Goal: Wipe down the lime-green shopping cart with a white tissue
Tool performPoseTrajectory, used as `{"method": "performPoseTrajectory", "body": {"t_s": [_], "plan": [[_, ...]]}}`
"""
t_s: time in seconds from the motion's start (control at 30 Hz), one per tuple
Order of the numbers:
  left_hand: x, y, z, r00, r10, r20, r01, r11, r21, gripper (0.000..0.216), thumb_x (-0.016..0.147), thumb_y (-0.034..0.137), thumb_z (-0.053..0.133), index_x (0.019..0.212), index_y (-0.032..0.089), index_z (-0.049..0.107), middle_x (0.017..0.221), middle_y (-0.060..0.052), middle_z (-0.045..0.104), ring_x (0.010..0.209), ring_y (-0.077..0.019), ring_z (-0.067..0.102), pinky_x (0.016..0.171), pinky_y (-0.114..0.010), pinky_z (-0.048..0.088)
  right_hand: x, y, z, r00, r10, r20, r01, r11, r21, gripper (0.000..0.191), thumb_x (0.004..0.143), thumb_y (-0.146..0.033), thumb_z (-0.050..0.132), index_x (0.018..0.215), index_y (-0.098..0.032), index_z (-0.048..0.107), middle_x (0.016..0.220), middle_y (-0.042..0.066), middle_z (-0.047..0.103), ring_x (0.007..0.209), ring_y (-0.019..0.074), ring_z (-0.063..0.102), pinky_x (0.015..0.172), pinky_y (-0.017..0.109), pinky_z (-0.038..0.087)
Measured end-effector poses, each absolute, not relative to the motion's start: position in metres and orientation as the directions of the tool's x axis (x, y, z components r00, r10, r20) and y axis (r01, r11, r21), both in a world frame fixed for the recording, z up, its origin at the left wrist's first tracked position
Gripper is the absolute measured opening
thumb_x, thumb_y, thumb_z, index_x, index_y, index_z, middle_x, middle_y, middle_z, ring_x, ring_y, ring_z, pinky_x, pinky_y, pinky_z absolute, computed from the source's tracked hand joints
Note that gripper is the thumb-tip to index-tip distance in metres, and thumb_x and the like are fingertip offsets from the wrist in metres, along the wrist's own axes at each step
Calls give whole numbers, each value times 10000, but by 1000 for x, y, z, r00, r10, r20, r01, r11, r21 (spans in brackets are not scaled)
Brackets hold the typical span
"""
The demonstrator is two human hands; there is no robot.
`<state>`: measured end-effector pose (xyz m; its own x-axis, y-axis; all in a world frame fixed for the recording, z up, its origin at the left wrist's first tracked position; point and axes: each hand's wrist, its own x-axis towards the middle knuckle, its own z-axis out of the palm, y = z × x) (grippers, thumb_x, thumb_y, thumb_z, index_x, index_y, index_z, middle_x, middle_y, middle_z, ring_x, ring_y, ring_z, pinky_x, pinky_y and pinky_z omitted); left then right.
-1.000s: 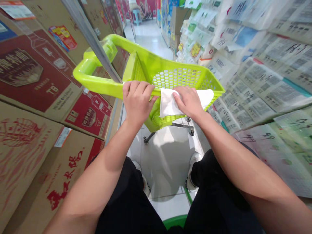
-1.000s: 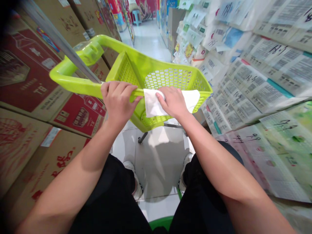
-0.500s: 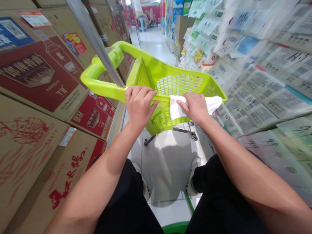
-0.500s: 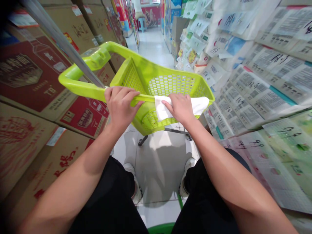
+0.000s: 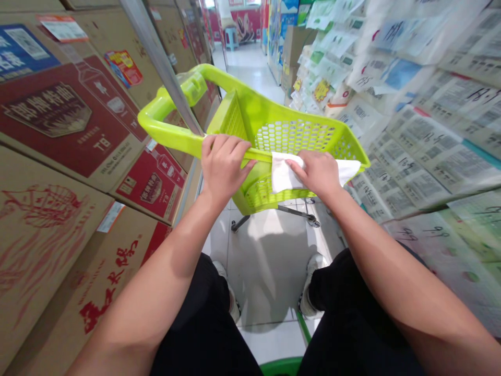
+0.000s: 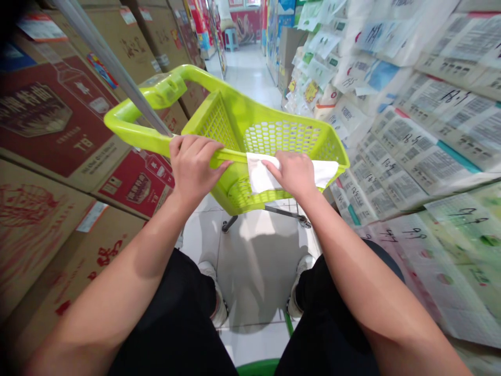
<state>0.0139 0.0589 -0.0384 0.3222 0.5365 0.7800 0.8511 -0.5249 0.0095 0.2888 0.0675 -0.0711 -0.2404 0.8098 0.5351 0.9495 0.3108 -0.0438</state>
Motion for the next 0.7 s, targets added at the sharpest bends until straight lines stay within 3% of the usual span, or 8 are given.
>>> {"method": "performPoseTrajectory", "body": {"t_s": [0.17,0.33,0.57,0.7], "plan": [[15,61,-40,280,567,774,854,-515,69,178,984,425,685,1095,289,716,1097,-53,772,1144,-310,653,1145,-571,397,322,68,-75,-265,824,501,946,323,-31,693,1092,-693,257,937,-197,714,931,123,779,849,279,665,732,365,293],[23,58,-44,319,513,797,829,-558,28,167,979,417,701,1096,301,725,1125,-38,781,1125,-301,660,1122,-562,406,315,67,-71,-350,794,497,907,419,-30,646,1123,-608,236,996,-201,721,942,116,777,842,272,666,723,359,301],[34,46,-45,327,526,785,836,-549,19,178,1014,383,624,1131,284,716,1115,-52,778,1105,-299,642,1116,-547,388,244,57,-57,-386,719,578,835,538,-111,663,1138,-587,199,1193,-193,730,1088,114,795,948,263,693,783,345,361],[27,46,-42,333,541,772,844,-536,11,209,1008,401,610,1149,286,712,1078,-61,767,1095,-301,636,1122,-539,391,238,55,-54,-441,703,558,803,587,-104,639,1107,-662,292,1301,-209,698,1180,102,790,993,271,701,776,337,372]]}}
